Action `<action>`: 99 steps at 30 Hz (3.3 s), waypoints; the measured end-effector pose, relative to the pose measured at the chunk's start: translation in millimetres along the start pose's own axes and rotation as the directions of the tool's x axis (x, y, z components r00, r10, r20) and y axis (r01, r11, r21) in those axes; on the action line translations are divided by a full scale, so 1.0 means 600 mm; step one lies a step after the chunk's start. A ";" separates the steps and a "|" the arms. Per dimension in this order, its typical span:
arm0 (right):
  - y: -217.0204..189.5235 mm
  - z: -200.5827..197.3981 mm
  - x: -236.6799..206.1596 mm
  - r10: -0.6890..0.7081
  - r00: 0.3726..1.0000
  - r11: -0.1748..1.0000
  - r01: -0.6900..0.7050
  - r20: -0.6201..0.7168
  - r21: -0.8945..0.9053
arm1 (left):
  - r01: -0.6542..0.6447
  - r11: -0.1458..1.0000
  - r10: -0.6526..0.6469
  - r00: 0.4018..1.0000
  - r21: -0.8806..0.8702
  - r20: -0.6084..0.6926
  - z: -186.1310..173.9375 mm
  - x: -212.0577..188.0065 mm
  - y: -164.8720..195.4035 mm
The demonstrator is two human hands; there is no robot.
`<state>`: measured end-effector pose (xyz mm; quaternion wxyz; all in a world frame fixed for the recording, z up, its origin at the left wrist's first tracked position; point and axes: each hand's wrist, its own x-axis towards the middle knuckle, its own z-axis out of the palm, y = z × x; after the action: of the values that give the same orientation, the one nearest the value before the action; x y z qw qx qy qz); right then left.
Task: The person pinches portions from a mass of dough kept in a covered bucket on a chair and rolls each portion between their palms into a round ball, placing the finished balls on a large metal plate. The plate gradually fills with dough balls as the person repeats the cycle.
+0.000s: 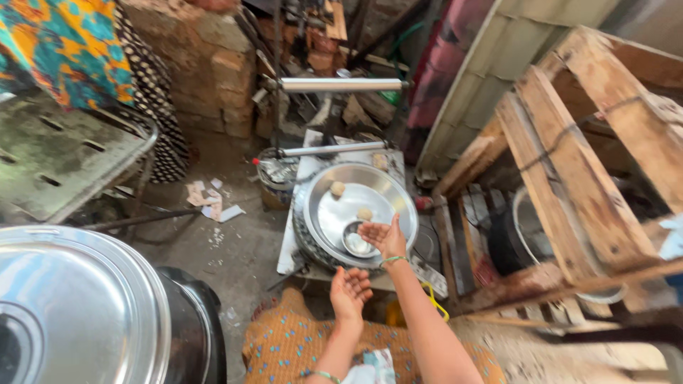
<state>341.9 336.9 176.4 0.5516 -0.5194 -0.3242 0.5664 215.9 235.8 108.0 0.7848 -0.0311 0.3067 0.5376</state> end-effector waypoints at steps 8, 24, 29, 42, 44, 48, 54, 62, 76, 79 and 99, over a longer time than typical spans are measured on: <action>0.047 0.034 -0.417 -0.379 0.787 0.451 0.617 0.487 -0.645 | 0.137 0.929 -0.021 0.947 -0.344 0.320 0.005 -0.091 0.034; 0.056 0.009 -0.555 -0.503 0.825 -0.051 0.268 0.256 -0.962 | 0.381 0.924 -0.234 0.650 -0.044 0.723 0.005 -0.431 -0.043; -0.078 -0.161 -0.603 -0.554 0.831 0.279 0.233 0.042 -0.932 | 0.280 0.881 -0.472 0.578 0.382 0.666 0.039 -0.549 -0.055; -0.118 -0.976 -1.186 0.078 0.997 -0.672 0.037 -0.022 -0.740 | -0.295 0.838 -0.065 0.782 0.460 0.620 0.111 -0.408 -0.198; -0.081 -1.012 -1.226 -0.068 0.992 -0.680 0.033 0.108 -0.733 | -0.422 0.688 0.003 0.815 0.591 0.579 0.119 -0.366 -0.234; -0.060 -1.043 -1.185 -0.146 0.970 -0.902 -0.051 0.193 -0.428 | -0.535 0.565 -0.033 0.747 0.629 0.665 0.212 -0.296 -0.298; -0.043 -1.037 -1.113 -0.069 0.994 -0.951 -0.090 -0.081 -0.296 | -0.389 0.747 -0.211 0.631 0.540 0.747 0.378 -0.350 -0.375; -0.063 -1.070 -1.131 -0.216 0.976 -0.715 -0.174 -0.023 -0.677 | -0.064 0.883 -0.360 0.543 0.465 0.759 0.360 -0.584 -0.627; -0.201 -1.173 -1.098 -0.099 0.710 0.510 -0.565 -0.697 -0.649 | 0.179 0.821 -0.489 0.711 0.543 0.505 0.214 -0.545 -0.706; -0.214 -1.191 -1.119 0.229 0.553 0.778 -0.599 -0.801 -0.191 | 0.083 0.847 -0.418 0.716 0.525 0.560 0.191 -0.541 -0.717; -0.270 -1.156 -0.994 -0.078 0.881 0.362 -0.411 -0.466 -0.837 | -0.218 0.937 -0.018 0.749 0.273 0.662 0.203 -0.492 -0.627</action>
<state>956.4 -350.3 292.6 0.1625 -0.8779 -0.3963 0.2140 525.7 -119.8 253.0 0.8053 0.3087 0.0999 0.4962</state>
